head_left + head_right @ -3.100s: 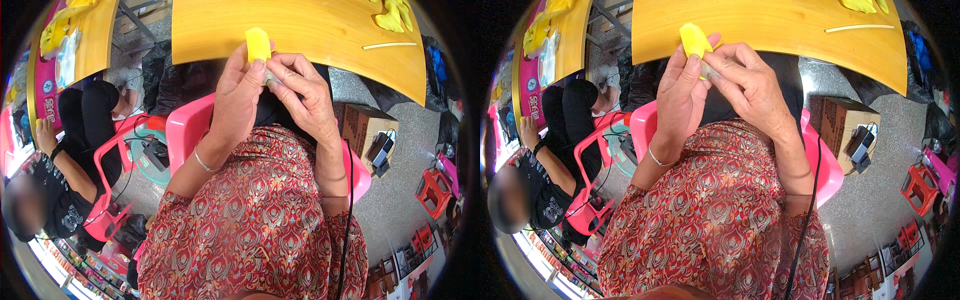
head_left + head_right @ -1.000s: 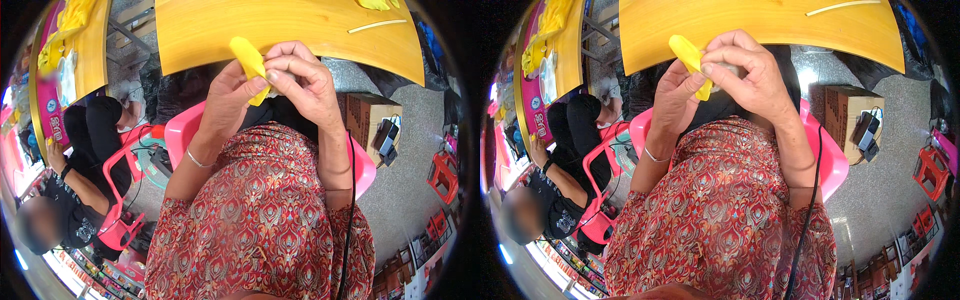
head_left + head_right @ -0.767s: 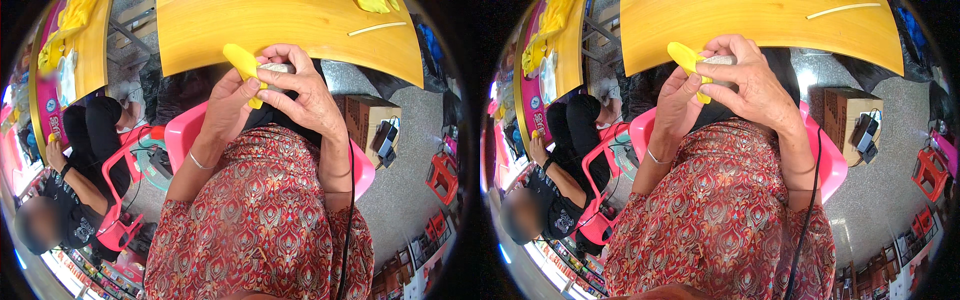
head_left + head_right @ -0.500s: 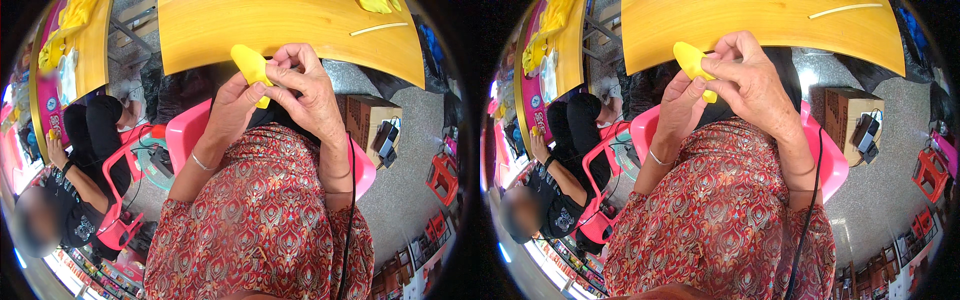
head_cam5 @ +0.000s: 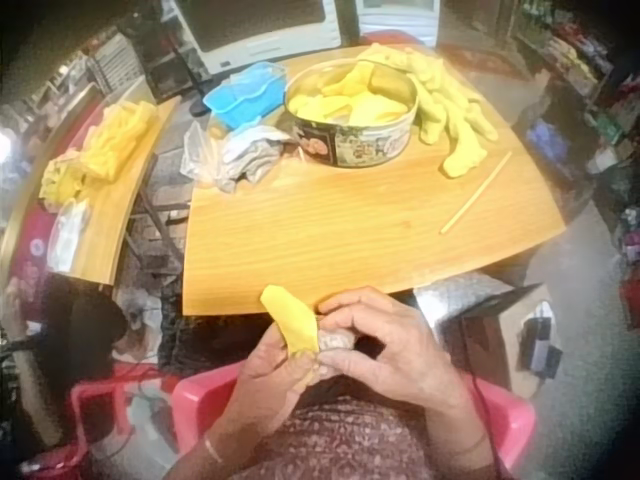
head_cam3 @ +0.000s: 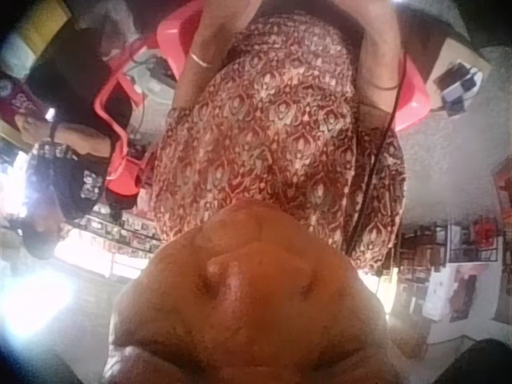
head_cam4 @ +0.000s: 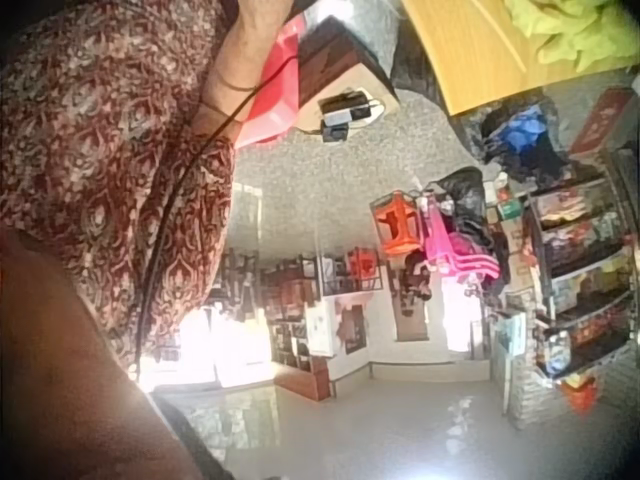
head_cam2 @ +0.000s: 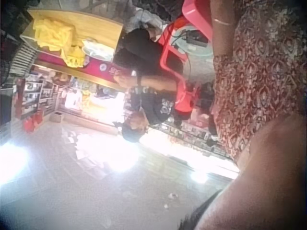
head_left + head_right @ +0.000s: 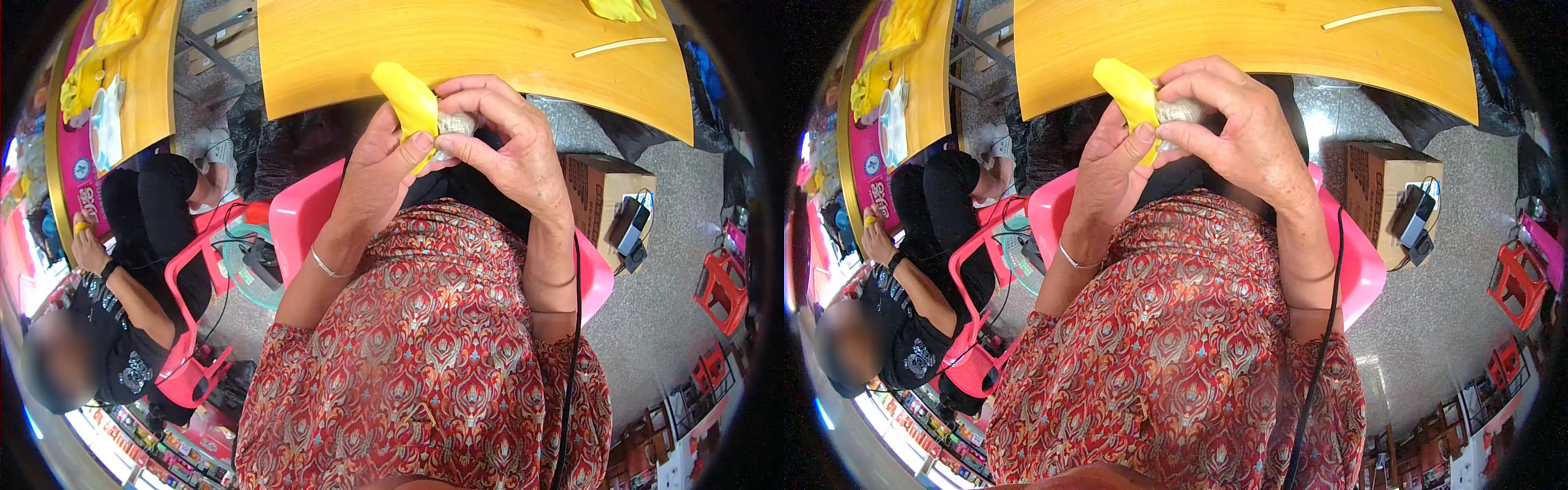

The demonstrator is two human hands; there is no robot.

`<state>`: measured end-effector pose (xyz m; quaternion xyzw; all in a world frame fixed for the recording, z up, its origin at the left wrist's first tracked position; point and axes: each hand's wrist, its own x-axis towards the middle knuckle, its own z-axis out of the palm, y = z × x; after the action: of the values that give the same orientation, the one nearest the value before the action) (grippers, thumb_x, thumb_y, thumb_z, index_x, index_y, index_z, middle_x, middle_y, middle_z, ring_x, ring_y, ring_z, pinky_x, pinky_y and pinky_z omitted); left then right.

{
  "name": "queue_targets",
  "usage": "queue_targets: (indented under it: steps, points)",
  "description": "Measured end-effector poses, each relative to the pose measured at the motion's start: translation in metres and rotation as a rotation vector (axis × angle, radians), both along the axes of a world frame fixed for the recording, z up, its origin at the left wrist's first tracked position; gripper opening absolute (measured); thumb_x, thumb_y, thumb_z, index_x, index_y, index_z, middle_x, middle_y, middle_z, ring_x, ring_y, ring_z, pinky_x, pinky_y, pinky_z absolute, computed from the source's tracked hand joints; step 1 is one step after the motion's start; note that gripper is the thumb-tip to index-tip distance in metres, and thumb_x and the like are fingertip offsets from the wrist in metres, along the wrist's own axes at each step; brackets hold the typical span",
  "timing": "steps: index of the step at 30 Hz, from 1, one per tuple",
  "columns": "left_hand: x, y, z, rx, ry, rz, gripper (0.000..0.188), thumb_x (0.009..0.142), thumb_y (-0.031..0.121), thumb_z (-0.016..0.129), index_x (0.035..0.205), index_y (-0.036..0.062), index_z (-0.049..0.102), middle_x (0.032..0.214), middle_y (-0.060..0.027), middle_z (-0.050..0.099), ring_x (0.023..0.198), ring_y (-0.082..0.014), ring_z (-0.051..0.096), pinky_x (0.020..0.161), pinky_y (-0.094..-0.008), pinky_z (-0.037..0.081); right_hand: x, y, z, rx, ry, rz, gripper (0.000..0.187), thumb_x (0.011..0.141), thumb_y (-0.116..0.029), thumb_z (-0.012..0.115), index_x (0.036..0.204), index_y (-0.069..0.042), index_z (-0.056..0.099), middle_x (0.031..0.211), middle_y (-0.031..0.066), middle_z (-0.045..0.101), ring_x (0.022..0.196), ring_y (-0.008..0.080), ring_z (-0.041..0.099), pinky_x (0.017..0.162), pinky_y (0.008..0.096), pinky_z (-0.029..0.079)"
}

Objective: The recorder is inserting padding material into yellow shoe uppers at a manufacturing workstation.

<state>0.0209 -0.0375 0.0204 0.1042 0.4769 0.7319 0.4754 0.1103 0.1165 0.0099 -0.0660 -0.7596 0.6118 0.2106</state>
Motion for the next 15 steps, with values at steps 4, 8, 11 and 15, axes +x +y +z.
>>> queue_targets:
  steps: [4,8,11,15]
  points:
    - [-0.001,-0.003,-0.002,-0.002,-0.027,-0.037,0.043,0.097,0.009,0.052,0.138,0.0019,0.040,0.127,-0.0109,0.053,0.117,-0.0212,0.053,0.095,-0.0365,0.049,-0.001,0.002,-0.009,-0.097,0.086,0.156,0.023,0.079,-0.008,0.072,0.101,-0.002,0.069,0.113,0.0128,0.056,0.101,0.0238,0.060,0.080,0.0316,0.052]
    - [-0.007,0.001,-0.009,0.040,-0.140,-0.040,0.042,0.096,0.011,0.054,0.135,0.0012,0.043,0.129,-0.0134,0.053,0.117,-0.0226,0.054,0.095,-0.0382,0.049,-0.002,0.007,-0.015,0.079,0.130,0.182,0.024,0.081,-0.007,0.071,0.105,-0.003,0.070,0.114,0.0135,0.053,0.102,0.0238,0.059,0.082,0.0323,0.052]
    - [-0.006,-0.001,-0.014,0.108,-0.189,-0.004,0.043,0.095,0.014,0.056,0.135,0.0017,0.044,0.130,-0.0146,0.054,0.119,-0.0245,0.053,0.097,-0.0400,0.048,-0.001,0.005,-0.002,0.191,0.138,0.096,0.029,0.080,-0.007,0.071,0.109,-0.004,0.069,0.113,0.0122,0.054,0.095,0.0207,0.059,0.081,0.0308,0.051]
    - [-0.006,0.002,-0.004,0.233,-0.178,-0.017,0.043,0.094,0.017,0.059,0.133,0.0024,0.048,0.131,-0.0141,0.053,0.122,-0.0271,0.051,0.101,-0.0431,0.044,0.004,0.009,0.010,0.026,0.028,-0.024,0.042,0.075,-0.010,0.075,0.116,-0.005,0.066,0.106,0.0083,0.057,0.086,0.0175,0.059,0.078,0.0297,0.050]
